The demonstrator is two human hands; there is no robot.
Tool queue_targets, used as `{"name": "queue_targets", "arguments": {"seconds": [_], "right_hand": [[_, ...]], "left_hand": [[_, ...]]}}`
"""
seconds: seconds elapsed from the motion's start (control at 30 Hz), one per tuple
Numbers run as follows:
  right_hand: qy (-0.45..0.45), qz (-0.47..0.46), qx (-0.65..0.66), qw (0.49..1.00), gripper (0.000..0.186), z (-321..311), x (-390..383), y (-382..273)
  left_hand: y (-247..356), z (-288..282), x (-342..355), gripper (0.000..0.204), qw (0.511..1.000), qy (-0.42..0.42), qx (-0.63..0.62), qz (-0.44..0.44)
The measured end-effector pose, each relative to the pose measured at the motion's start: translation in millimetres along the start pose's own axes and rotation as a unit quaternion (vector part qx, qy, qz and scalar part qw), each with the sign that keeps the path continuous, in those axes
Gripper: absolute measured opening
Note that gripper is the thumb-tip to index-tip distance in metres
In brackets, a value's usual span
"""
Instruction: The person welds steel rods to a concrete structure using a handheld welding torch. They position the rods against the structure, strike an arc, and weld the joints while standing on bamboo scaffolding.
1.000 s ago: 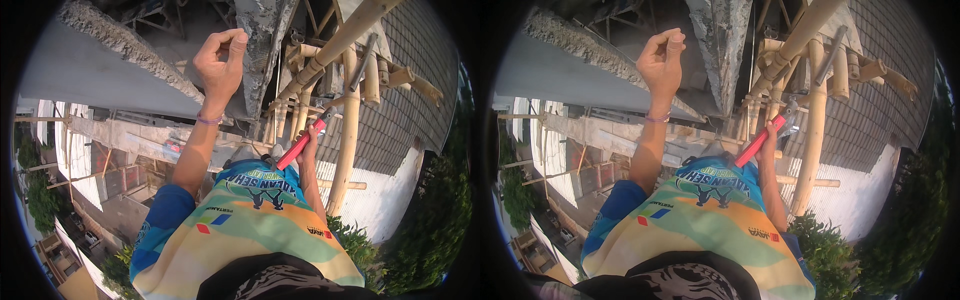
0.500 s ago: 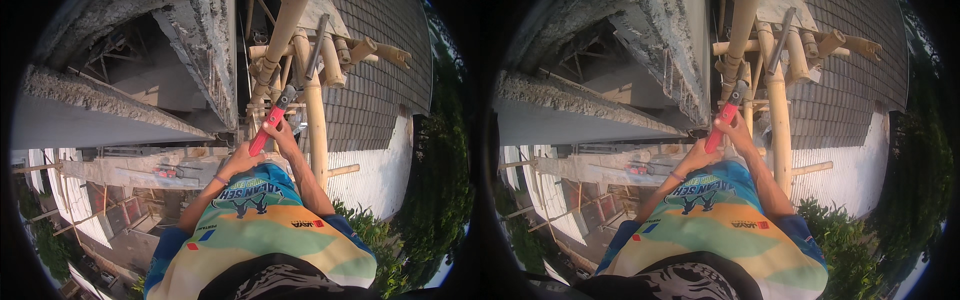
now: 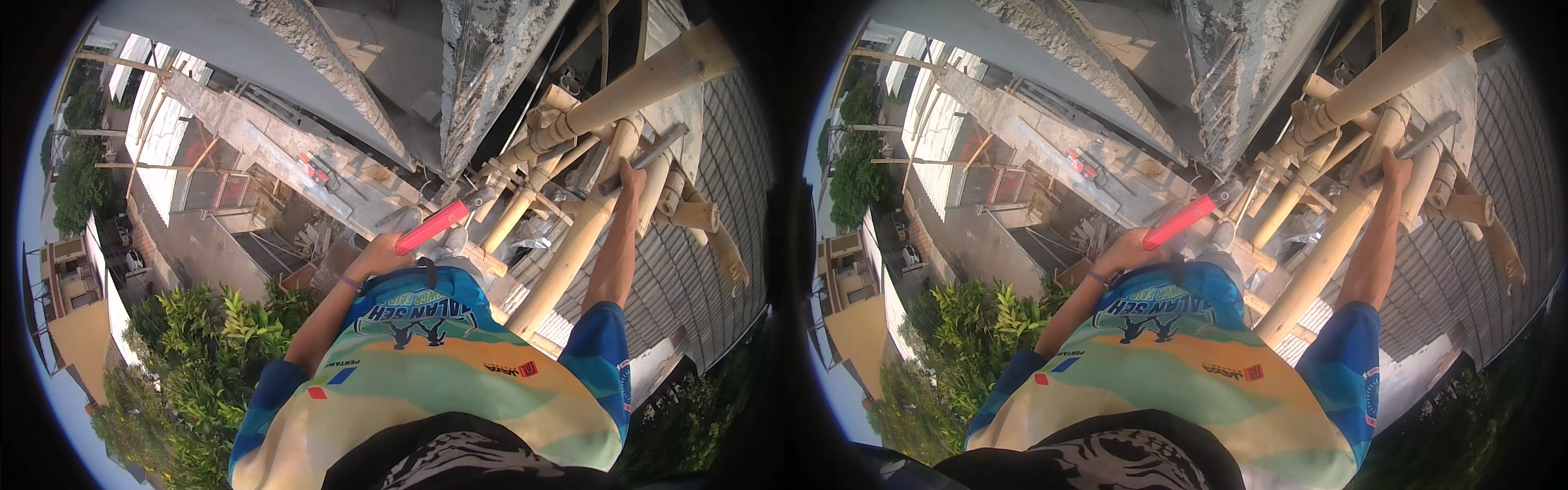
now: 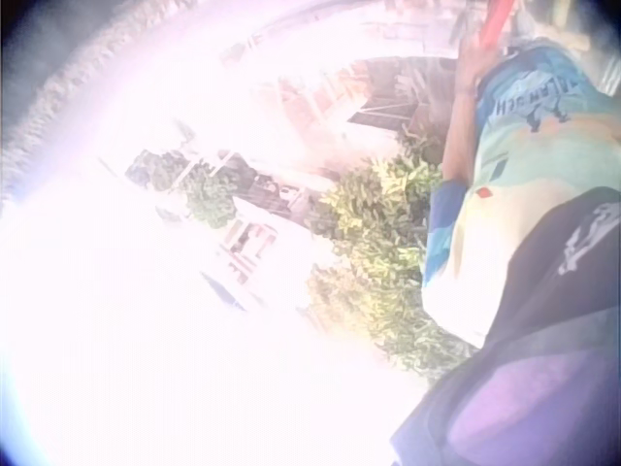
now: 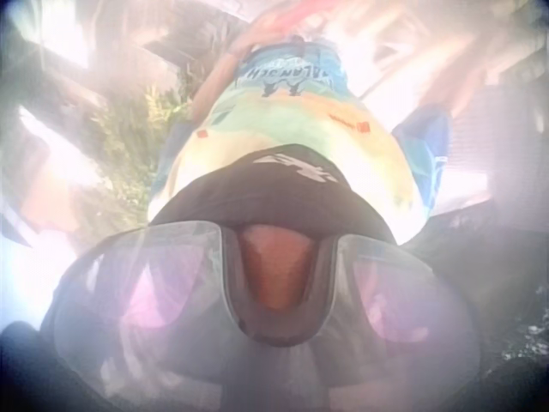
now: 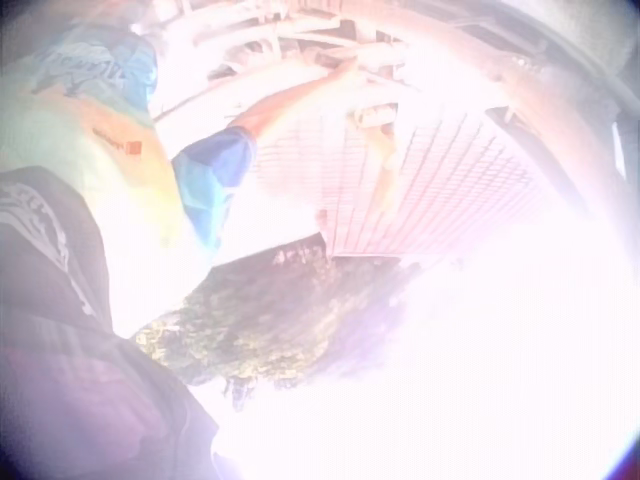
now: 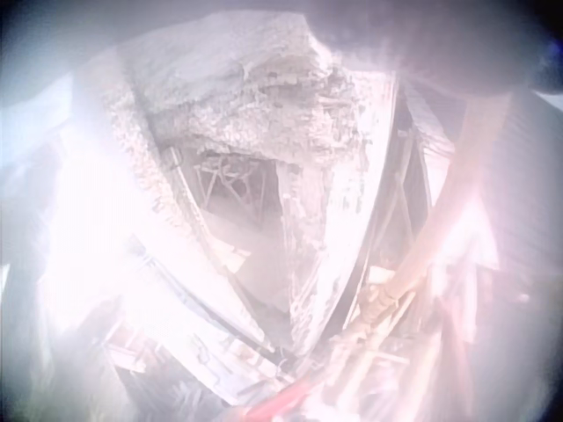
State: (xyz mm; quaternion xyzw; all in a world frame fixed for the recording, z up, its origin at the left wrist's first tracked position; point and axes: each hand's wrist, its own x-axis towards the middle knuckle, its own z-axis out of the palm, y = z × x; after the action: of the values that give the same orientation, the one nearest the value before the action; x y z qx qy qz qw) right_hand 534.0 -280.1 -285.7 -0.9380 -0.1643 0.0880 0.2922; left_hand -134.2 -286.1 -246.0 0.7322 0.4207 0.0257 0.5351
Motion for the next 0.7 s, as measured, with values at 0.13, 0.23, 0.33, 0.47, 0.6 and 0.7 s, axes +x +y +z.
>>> {"name": "queue_targets", "arguments": {"seconds": [0.13,0.23,0.33,0.47,0.6,0.7], "right_hand": [[0.000,0.056,0.228,0.972,0.046,8,9,1],[0.001,0.072,0.331,0.941,0.036,-14,-20,-9],[-0.009,0.078,0.322,0.944,0.025,-41,-78,-20],[0.022,-0.006,0.383,0.924,0.011,-91,-185,-21],[0.012,-0.018,0.279,0.960,0.031,-152,-296,-5],[-0.016,-0.007,0.378,0.926,0.032,-163,-362,-2]], "left_hand": [[-24,2,-40,0.037,0.993,0.027,-0.014,-0.112],[-38,-1,-65,0.033,0.988,0.065,-0.055,-0.131],[-59,0,-75,0.027,0.968,0.109,-0.093,-0.206],[-101,2,-63,0.019,0.924,0.181,-0.233,-0.244],[-145,0,-37,0.017,0.903,0.207,-0.266,-0.266],[-174,-1,-21,0.018,0.884,0.235,-0.293,-0.279]]}}
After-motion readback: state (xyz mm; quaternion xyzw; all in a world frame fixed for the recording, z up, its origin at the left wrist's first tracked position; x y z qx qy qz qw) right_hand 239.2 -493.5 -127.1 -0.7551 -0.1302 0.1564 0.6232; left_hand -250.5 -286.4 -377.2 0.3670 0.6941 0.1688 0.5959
